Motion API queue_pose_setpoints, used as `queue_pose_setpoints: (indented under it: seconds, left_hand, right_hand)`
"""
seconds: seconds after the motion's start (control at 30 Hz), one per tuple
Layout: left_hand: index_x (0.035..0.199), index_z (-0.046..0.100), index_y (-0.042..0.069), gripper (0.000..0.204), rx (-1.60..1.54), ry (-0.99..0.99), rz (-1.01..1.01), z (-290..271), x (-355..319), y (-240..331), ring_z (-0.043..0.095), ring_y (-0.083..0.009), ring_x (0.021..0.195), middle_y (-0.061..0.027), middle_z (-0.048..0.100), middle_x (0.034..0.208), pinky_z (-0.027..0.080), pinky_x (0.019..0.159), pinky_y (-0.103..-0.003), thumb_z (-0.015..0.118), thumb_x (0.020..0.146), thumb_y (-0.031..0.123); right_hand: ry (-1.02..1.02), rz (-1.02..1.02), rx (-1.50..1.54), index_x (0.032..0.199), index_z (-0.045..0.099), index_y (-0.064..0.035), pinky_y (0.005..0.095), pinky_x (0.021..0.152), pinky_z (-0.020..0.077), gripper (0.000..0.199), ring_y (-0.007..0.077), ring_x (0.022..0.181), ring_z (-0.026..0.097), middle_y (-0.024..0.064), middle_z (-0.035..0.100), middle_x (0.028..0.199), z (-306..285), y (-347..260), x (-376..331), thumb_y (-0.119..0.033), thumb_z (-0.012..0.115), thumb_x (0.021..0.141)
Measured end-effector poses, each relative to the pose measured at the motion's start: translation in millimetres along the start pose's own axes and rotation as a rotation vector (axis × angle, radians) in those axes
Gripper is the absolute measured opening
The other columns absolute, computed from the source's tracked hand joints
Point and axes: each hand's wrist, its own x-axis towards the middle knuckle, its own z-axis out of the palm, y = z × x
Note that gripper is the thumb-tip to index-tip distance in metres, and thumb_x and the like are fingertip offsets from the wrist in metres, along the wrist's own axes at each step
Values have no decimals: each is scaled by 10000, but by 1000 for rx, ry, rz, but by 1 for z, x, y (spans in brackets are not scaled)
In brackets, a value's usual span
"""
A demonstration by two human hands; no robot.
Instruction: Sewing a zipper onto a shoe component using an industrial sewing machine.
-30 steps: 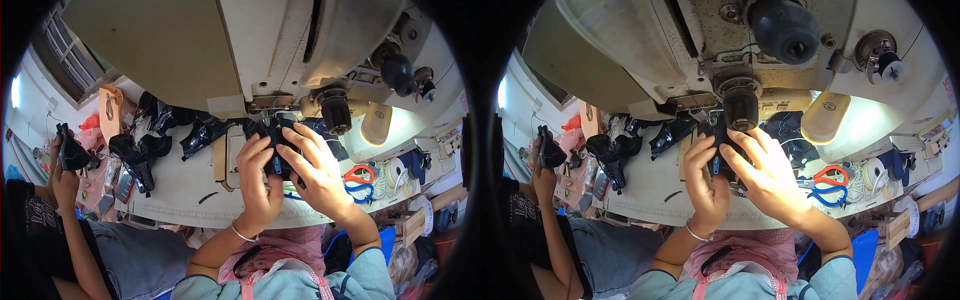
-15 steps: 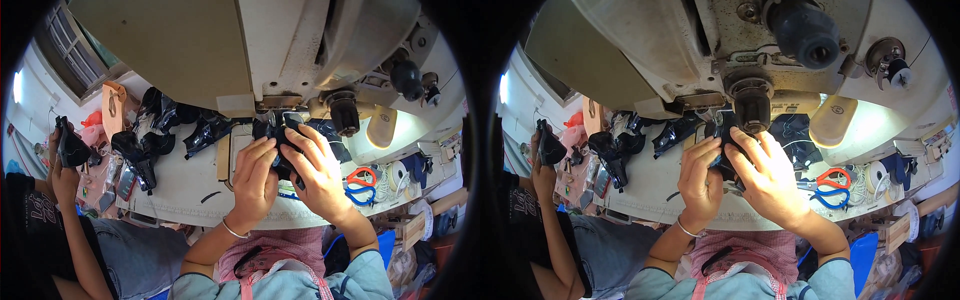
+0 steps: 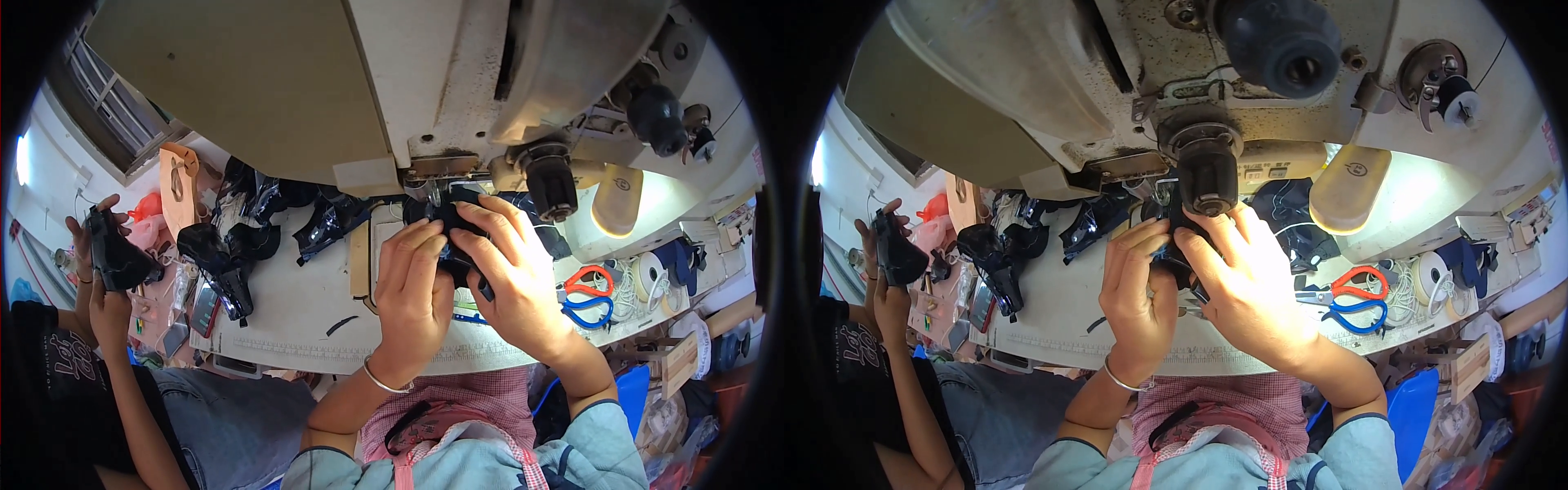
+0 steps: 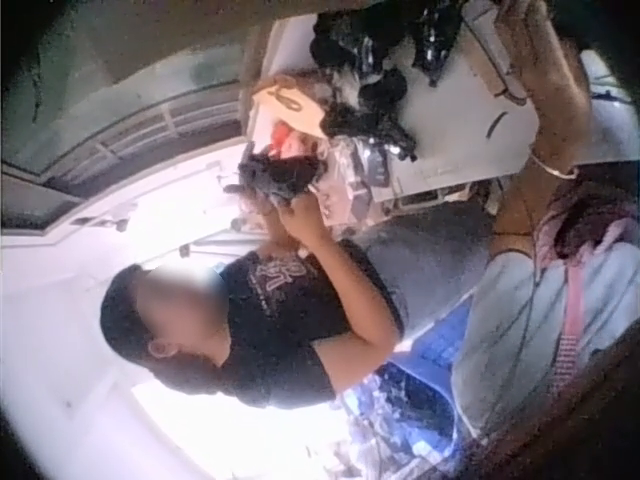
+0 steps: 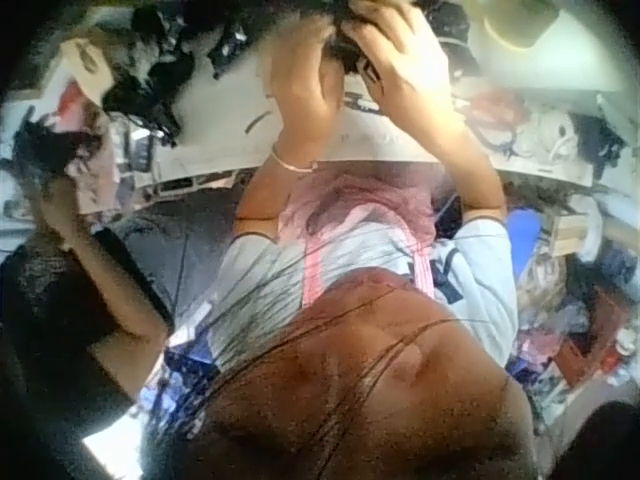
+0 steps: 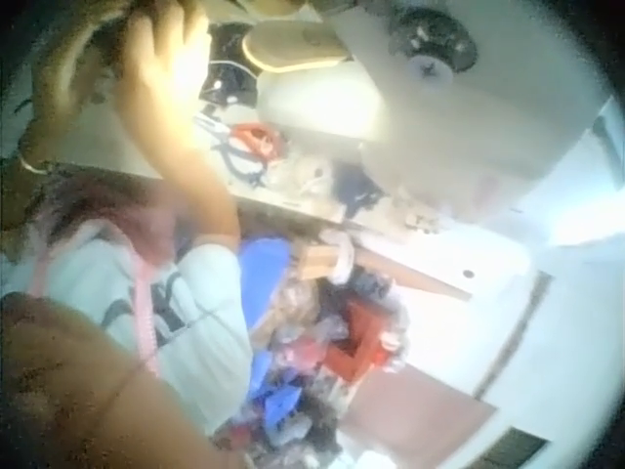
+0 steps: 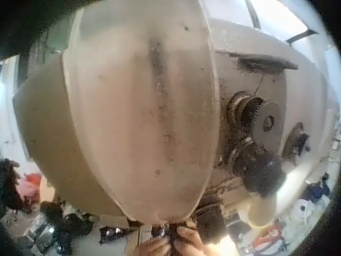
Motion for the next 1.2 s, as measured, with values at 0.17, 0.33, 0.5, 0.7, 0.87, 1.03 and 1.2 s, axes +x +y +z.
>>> queue_pose_setpoints:
  seconds: [0.17,0.33,0.5,0.7,0.87,1.03,1.2]
  left_hand:
    - [974,575,-56,314,15,-3,4,1,4,1,584,-324,939,-173,607,1002,467,842,-375,483,679,-113]
    - [985,571,-62,322,-4,-8,-13,2,6,-3,573,-315,938,-173,596,1017,465,827,-369,486,679,-114]
    - [1008,575,-49,369,90,-7,29,1,2,4,521,-285,885,-138,545,954,443,751,-350,503,656,-132]
    - [1020,586,-26,410,131,-21,47,2,3,5,451,-258,790,-107,459,842,393,675,-352,521,633,-145]
    - [1039,574,-40,434,176,-77,54,-2,5,4,465,-286,785,-132,471,888,411,658,-382,594,611,-106]
    - [979,593,-42,380,106,-48,4,2,13,3,451,-258,775,-118,452,842,397,653,-345,529,616,-138]
    - [977,594,-39,382,133,-35,25,2,13,1,453,-257,773,-120,450,832,396,640,-342,529,613,-136]
  right_hand:
    - [-36,76,24,987,579,8,429,911,430,424,377,1100,479,157,527,1145,-1,-2,2,57,614,568]
    - [-91,130,-2,987,581,5,420,906,433,415,369,1094,485,151,535,1141,-3,-3,5,61,608,577]
    - [-50,74,36,1016,574,5,409,864,436,447,356,1048,493,156,530,1103,-4,6,5,46,625,574]
    - [-20,20,36,1047,563,1,402,861,437,482,357,1055,490,167,526,1077,-3,10,3,22,651,574]
    - [-13,16,42,1045,558,10,402,863,434,481,361,1048,486,177,521,1074,-1,9,3,39,633,571]
    - [-1,60,30,1039,554,25,403,852,426,490,355,1031,478,178,513,1064,2,7,6,56,601,553]
    - [5,54,3,1046,555,18,399,827,429,506,356,1037,477,179,513,1059,3,5,5,51,602,544]
